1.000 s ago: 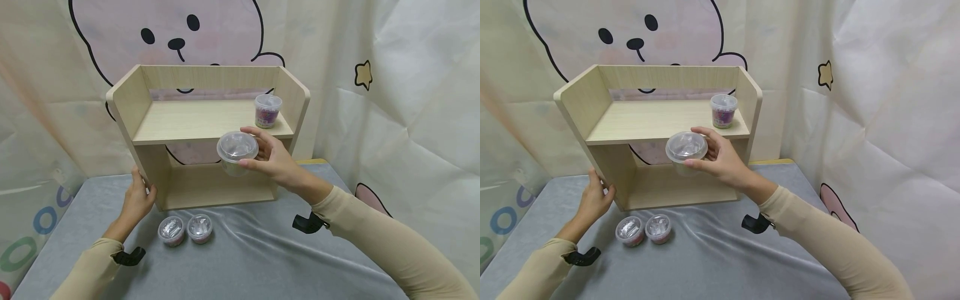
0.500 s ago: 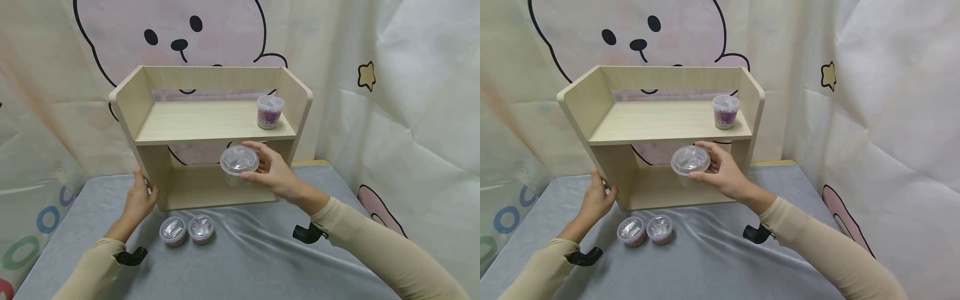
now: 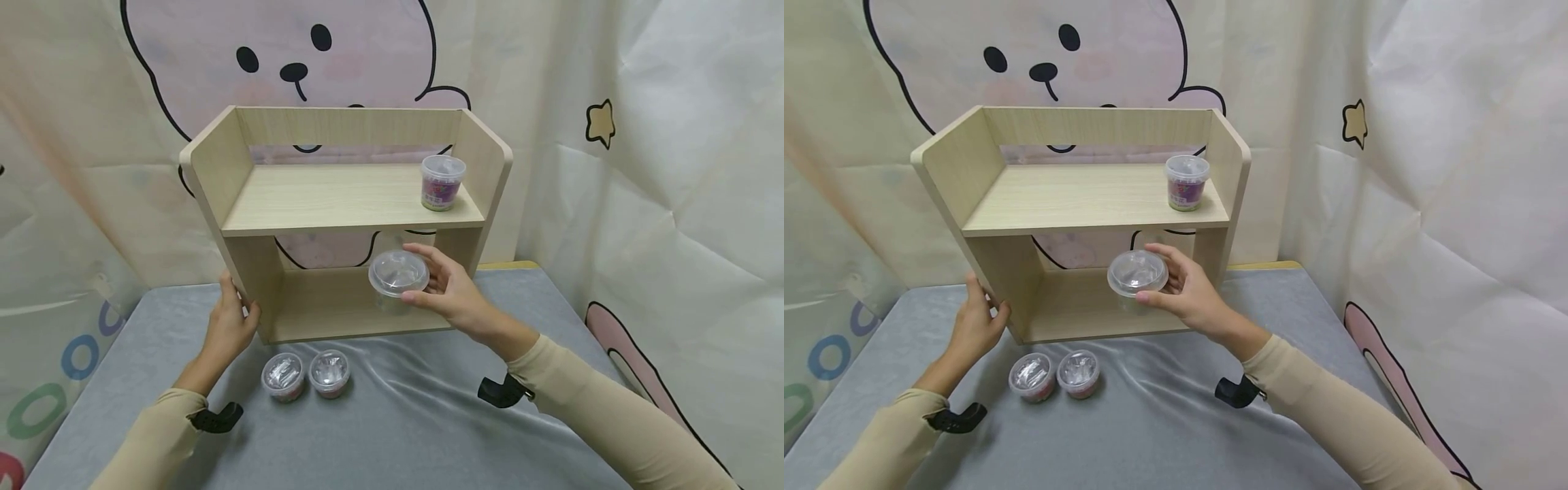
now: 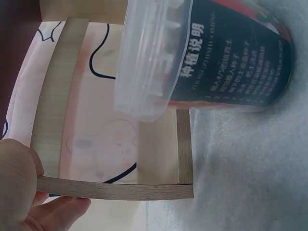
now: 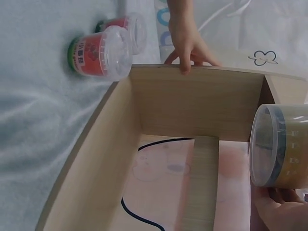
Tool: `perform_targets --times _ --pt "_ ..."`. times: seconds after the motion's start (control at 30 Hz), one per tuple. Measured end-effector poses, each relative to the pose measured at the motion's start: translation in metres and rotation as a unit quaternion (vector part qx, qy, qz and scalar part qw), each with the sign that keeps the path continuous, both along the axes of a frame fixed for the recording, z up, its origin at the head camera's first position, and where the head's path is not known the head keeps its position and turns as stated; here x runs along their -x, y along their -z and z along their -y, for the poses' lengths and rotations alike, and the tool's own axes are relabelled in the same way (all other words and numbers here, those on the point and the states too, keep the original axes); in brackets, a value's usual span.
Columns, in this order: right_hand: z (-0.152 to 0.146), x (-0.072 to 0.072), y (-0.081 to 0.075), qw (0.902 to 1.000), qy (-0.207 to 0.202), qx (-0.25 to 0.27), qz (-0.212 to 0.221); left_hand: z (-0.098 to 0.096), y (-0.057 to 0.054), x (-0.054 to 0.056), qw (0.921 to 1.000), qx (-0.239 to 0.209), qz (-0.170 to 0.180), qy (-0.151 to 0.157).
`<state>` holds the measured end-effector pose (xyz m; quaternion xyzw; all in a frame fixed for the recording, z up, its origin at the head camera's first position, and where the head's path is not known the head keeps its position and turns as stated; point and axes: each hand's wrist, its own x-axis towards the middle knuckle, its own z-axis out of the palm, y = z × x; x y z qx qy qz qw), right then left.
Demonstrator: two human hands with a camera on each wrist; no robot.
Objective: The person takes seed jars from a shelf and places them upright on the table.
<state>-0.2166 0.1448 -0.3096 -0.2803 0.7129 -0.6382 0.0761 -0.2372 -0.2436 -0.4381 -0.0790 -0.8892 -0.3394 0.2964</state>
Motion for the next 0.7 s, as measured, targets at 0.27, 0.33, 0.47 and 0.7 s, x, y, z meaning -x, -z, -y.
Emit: perform_targets --times 0.27,0.33,0.47,0.7 --pt "0.002 -0.001 0.011 1.0000 -0.005 0.000 -0.001 0.000 -0.001 -0.001 1.0000 0.000 0.009 -0.002" --pt "0.002 0.000 0.013 1.0000 -0.007 0.001 -0.002 0.000 -0.001 -0.001 0.9999 -0.001 0.011 -0.001" --pt "0.003 0.001 0.017 0.9999 -0.014 0.006 -0.005 0.000 0.000 -0.001 0.9999 -0.002 0.011 0.000" --pt "0.002 0.001 0.027 0.9996 -0.026 0.010 0.001 0.000 0.000 0.000 1.0000 0.003 0.007 0.004"
